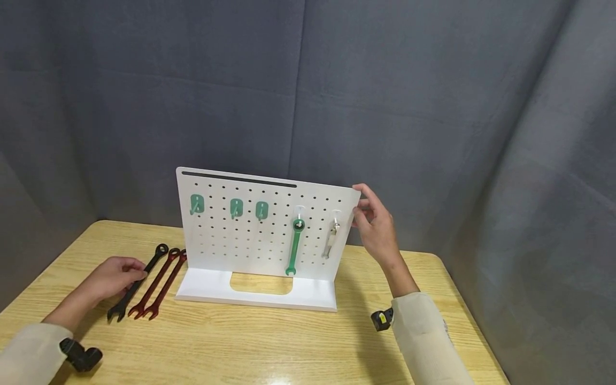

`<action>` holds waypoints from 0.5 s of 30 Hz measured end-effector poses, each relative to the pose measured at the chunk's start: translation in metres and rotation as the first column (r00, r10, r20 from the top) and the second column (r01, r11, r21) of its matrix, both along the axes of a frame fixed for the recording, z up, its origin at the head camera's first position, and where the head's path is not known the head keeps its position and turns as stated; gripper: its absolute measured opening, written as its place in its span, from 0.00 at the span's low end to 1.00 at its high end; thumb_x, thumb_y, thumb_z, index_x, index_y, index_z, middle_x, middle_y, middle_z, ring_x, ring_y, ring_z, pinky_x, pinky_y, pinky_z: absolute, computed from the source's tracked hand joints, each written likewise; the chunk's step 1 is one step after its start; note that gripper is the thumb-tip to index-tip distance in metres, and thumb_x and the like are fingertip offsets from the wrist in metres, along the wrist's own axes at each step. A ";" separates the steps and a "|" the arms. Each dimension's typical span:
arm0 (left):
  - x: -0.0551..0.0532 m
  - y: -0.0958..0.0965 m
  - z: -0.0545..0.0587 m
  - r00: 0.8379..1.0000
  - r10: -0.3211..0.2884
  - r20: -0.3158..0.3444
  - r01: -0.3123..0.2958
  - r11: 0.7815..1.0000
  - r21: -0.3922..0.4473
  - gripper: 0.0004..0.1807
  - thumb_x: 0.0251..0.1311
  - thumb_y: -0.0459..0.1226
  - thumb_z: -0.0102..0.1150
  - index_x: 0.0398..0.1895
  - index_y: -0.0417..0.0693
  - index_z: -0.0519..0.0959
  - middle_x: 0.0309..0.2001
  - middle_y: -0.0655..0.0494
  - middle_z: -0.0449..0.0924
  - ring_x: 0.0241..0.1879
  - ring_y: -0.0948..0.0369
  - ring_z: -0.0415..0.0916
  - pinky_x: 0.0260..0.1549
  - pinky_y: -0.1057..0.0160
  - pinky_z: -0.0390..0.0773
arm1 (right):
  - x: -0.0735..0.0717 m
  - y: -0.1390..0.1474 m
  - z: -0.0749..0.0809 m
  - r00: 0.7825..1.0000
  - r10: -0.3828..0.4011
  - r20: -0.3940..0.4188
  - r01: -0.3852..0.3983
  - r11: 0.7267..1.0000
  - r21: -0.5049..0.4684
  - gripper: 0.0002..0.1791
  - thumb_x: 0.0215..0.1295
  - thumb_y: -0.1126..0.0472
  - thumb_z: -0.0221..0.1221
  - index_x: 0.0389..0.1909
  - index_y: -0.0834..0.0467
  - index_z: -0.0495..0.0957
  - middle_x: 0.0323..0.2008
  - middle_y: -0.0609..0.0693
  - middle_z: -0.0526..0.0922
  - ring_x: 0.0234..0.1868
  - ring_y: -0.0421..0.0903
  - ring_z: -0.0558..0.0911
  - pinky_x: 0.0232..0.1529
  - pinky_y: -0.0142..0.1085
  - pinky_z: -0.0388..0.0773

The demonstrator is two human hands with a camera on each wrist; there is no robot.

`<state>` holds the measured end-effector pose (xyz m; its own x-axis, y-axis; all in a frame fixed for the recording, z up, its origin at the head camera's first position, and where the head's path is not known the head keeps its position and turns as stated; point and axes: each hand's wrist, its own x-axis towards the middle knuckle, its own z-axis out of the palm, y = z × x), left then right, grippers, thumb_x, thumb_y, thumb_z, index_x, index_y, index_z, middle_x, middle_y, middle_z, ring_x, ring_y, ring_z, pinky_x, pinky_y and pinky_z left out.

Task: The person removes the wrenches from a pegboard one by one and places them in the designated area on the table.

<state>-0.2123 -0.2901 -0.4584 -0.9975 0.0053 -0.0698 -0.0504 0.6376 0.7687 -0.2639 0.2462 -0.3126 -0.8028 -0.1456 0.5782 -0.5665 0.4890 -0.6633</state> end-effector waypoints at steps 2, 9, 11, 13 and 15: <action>0.000 0.000 0.000 1.000 -0.004 -0.004 0.004 1.000 -0.012 0.18 0.70 0.34 0.57 0.52 0.24 0.77 0.38 0.44 0.79 0.33 0.53 0.76 0.26 0.57 0.81 | -0.002 0.001 -0.002 1.000 0.001 0.000 -0.001 1.000 -0.002 0.26 0.73 0.78 0.53 0.70 0.63 0.68 0.45 0.67 0.78 0.41 0.63 0.82 0.41 0.38 0.86; 0.000 -0.002 -0.001 0.999 -0.024 -0.028 0.022 0.997 -0.070 0.16 0.70 0.34 0.58 0.51 0.26 0.78 0.30 0.49 0.78 0.21 0.57 0.70 0.19 0.58 0.75 | -0.008 0.004 -0.006 1.000 0.015 0.012 -0.014 1.000 -0.021 0.27 0.73 0.78 0.53 0.70 0.62 0.69 0.45 0.69 0.78 0.41 0.64 0.82 0.42 0.46 0.86; 0.000 -0.002 -0.002 0.998 -0.036 -0.058 0.029 0.994 -0.104 0.16 0.70 0.34 0.59 0.50 0.26 0.79 0.28 0.51 0.78 0.20 0.58 0.69 0.20 0.58 0.73 | -0.011 0.007 -0.009 1.000 0.015 0.009 -0.015 1.000 -0.021 0.27 0.74 0.77 0.54 0.71 0.60 0.69 0.45 0.67 0.79 0.41 0.62 0.83 0.41 0.45 0.86; -0.001 -0.001 -0.002 0.995 -0.043 -0.086 0.031 0.989 -0.143 0.15 0.69 0.34 0.60 0.48 0.27 0.80 0.28 0.51 0.78 0.20 0.58 0.69 0.21 0.58 0.72 | -0.014 0.010 -0.011 1.000 0.015 0.009 -0.014 1.000 -0.020 0.27 0.74 0.76 0.54 0.71 0.57 0.70 0.45 0.65 0.79 0.41 0.59 0.83 0.41 0.41 0.87; 0.000 -0.001 -0.002 0.993 -0.045 -0.106 0.026 0.984 -0.177 0.14 0.68 0.34 0.61 0.47 0.28 0.81 0.30 0.51 0.79 0.22 0.58 0.70 0.24 0.58 0.72 | -0.015 0.011 -0.012 1.000 0.012 0.012 -0.012 1.000 -0.018 0.27 0.75 0.75 0.55 0.71 0.55 0.70 0.45 0.62 0.79 0.41 0.57 0.83 0.41 0.37 0.86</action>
<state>-0.2127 -0.2909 -0.4602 -0.9986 0.0385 0.0362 0.0528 0.7629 0.6444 -0.2791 0.2577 -0.3248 -0.8082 -0.1450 0.5708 -0.5638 0.4704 -0.6788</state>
